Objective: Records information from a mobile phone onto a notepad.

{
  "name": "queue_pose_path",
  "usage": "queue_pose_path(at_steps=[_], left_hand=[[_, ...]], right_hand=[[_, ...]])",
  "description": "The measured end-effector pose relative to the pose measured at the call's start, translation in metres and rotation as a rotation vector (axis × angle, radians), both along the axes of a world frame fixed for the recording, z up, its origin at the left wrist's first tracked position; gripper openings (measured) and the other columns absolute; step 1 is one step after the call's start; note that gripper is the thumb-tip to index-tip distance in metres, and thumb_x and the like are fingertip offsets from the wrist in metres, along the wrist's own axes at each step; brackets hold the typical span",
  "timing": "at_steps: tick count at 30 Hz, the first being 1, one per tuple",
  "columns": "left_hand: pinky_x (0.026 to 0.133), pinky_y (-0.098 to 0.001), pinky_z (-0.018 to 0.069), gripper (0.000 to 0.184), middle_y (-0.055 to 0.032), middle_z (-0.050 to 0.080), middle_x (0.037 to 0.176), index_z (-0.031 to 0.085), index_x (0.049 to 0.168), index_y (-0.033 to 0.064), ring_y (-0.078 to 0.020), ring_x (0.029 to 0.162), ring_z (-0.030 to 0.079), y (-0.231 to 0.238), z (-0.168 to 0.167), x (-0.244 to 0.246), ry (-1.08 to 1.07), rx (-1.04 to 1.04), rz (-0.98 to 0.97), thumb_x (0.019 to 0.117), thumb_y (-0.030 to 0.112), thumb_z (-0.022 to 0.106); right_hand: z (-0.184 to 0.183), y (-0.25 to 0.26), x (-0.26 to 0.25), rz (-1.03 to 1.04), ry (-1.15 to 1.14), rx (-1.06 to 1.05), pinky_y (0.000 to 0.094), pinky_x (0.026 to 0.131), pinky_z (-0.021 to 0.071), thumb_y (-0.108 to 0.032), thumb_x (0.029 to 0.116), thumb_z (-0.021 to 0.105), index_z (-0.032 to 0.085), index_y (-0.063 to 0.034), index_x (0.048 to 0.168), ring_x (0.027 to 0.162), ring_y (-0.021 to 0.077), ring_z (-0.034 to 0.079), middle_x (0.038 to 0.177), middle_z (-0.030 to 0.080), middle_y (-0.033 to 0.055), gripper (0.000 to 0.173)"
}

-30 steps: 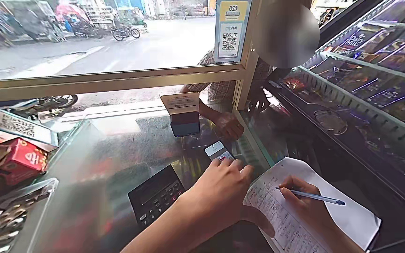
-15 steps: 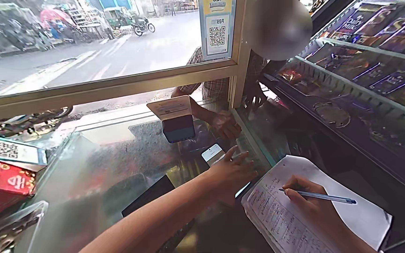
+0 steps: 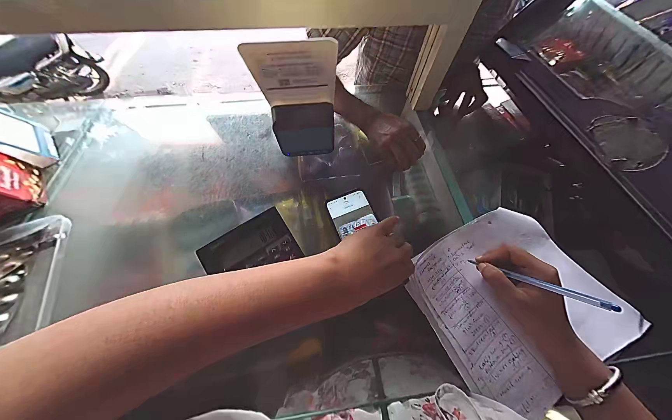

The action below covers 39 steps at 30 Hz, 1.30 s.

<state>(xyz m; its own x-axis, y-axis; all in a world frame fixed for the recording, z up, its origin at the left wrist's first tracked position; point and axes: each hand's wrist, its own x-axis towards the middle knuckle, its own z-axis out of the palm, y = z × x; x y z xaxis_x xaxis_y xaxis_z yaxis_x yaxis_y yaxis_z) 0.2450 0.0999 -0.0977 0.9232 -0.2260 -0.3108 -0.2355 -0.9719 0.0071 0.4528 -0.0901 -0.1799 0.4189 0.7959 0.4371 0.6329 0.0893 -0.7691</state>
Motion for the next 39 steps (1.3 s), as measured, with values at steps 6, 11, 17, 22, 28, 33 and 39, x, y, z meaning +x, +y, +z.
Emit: queue_pose_path(at_steps=[6, 11, 17, 22, 28, 33, 39], left_hand=[[0.121, -0.0583, 0.0262, 0.042, -0.0191, 0.055, 0.143, 0.055, 0.139, 0.0026, -0.0374, 0.14, 0.047, -0.031, -0.006, -0.053, -0.136, -0.204, 0.244, 0.098, -0.004, 0.055], [0.118, -0.0658, 0.0248, 0.031, -0.0106, 0.056, 0.147, 0.074, 0.112, 0.0159, -0.0334, 0.145, 0.042, -0.017, -0.036, -0.086, -0.748, -0.276, 0.687, 0.0971, 0.04, 0.062], [0.117, -0.0733, 0.0063, 0.03, -0.0139, 0.044, 0.157, 0.078, 0.103, 0.021, -0.0392, 0.153, 0.025, -0.016, -0.067, -0.085, -0.745, -0.231, 0.914, 0.0914, 0.046, 0.067], [0.115, -0.075, 0.0057, 0.051, -0.0139, 0.038, 0.161, 0.07, 0.118, 0.0238, -0.0404, 0.155, 0.019, -0.012, -0.076, -0.085, -0.635, -0.323, 0.934, 0.0855, 0.062, 0.066], [0.115, -0.0759, 0.0071, 0.064, -0.015, 0.037, 0.161, 0.068, 0.121, 0.0228, -0.0401, 0.154, 0.021, -0.013, -0.08, -0.085, -0.663, -0.295, 0.913, 0.0799, 0.071, 0.066], [0.117, -0.0729, 0.0076, 0.058, -0.0125, 0.041, 0.16, 0.071, 0.117, 0.0204, -0.0381, 0.154, 0.023, -0.011, -0.077, -0.089, -0.738, -0.301, 0.883, 0.0863, 0.069, 0.061], [0.114, -0.0773, 0.0032, 0.05, -0.0064, 0.034, 0.165, 0.077, 0.104, 0.0299, -0.0379, 0.156, 0.014, -0.015, -0.066, -0.112, -0.637, -0.326, 0.758, 0.0892, 0.072, 0.055]], right_hand=[[0.003, -0.003, -0.002, 0.052, -0.024, -0.017, 0.006, 0.068, 0.0503, -0.015, 0.0886, 0.062, 0.067, -0.0097, 0.087, 0.074, -0.0115, 0.06, 0.083, 0.067, -0.0146, 0.007], [0.003, -0.003, -0.002, 0.04, 0.0, -0.018, 0.0059, 0.068, 0.0507, -0.015, 0.0883, 0.062, 0.067, -0.0122, 0.088, 0.075, -0.0113, 0.061, 0.084, 0.067, -0.0153, 0.006], [0.002, -0.004, -0.003, 0.035, -0.022, -0.035, 0.0062, 0.07, 0.0513, -0.016, 0.0878, 0.063, 0.067, -0.0115, 0.087, 0.078, -0.0108, 0.062, 0.086, 0.068, -0.0145, 0.006], [0.002, -0.004, -0.002, 0.022, -0.023, -0.045, 0.0068, 0.072, 0.0517, -0.018, 0.0884, 0.063, 0.068, -0.0147, 0.088, 0.08, -0.0107, 0.062, 0.088, 0.068, -0.0162, 0.005], [0.002, -0.003, -0.003, 0.028, 0.02, -0.047, 0.0081, 0.072, 0.0529, -0.02, 0.0893, 0.065, 0.069, -0.0205, 0.09, 0.08, -0.0092, 0.064, 0.088, 0.068, -0.0191, 0.004], [0.003, -0.004, -0.003, 0.028, 0.01, -0.057, 0.0082, 0.072, 0.0528, -0.02, 0.0895, 0.065, 0.069, -0.0197, 0.09, 0.081, -0.0092, 0.064, 0.09, 0.069, -0.0187, 0.004], [0.001, -0.005, -0.002, 0.018, 0.0, -0.044, 0.0081, 0.073, 0.053, -0.021, 0.0898, 0.065, 0.07, -0.0188, 0.09, 0.082, -0.0095, 0.064, 0.09, 0.069, -0.0182, 0.005]])
